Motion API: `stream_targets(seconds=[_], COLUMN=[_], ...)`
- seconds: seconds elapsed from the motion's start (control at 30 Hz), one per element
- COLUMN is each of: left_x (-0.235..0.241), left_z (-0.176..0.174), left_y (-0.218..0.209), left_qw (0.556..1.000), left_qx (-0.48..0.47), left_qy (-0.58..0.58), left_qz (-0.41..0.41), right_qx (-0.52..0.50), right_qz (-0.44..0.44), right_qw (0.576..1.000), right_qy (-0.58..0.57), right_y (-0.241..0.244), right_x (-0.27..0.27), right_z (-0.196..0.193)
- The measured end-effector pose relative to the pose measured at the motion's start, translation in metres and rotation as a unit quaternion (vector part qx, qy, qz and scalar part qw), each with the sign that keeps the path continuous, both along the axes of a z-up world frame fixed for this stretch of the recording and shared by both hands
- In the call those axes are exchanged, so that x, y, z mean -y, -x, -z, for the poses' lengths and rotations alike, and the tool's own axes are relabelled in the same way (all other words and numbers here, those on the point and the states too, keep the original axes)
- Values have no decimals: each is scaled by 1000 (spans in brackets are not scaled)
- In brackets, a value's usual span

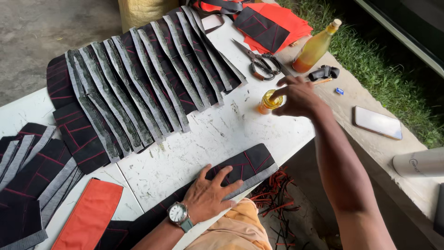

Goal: The person repeatedly applies a yellow substance from a small jar onto the edges of rectangular fabric pieces using a finger. They handle the fabric pieces one at a time, applying the substance to the edges, and then place them into a stack.

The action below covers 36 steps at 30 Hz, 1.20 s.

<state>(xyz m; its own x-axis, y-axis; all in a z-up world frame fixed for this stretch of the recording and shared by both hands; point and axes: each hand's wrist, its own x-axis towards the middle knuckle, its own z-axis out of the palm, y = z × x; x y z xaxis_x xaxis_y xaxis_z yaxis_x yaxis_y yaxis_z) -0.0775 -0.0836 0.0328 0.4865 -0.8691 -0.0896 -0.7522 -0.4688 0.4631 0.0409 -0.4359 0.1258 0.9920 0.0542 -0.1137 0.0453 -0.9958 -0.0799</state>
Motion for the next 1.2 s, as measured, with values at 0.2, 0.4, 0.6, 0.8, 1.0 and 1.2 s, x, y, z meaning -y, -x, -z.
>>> stream_targets(seconds=[0.2, 0.4, 0.6, 0.8, 1.0, 1.2], left_x=[15, 20, 44, 57, 86, 93], left_z=[6, 7, 9, 11, 14, 18], left_y=[-9, -13, -25, -46, -56, -59], left_qw=[996, 993, 991, 992, 992, 994], left_qx=[28, 67, 66, 43, 63, 45], left_qy=[50, 76, 94, 112, 103, 92], left_qz=[-65, -61, -75, -41, -36, -33], right_qx=[68, 42, 82, -169, -141, -135], right_qz=[1, 3, -108, 112, 154, 159], right_qw=[997, 997, 801, 677, 611, 622], right_qy=[-48, -58, -584, -708, -764, -755], right_y=[56, 58, 132, 179, 185, 175], right_x=[16, 0, 15, 1, 15, 30], right_z=[2, -16, -24, 56, 95, 107])
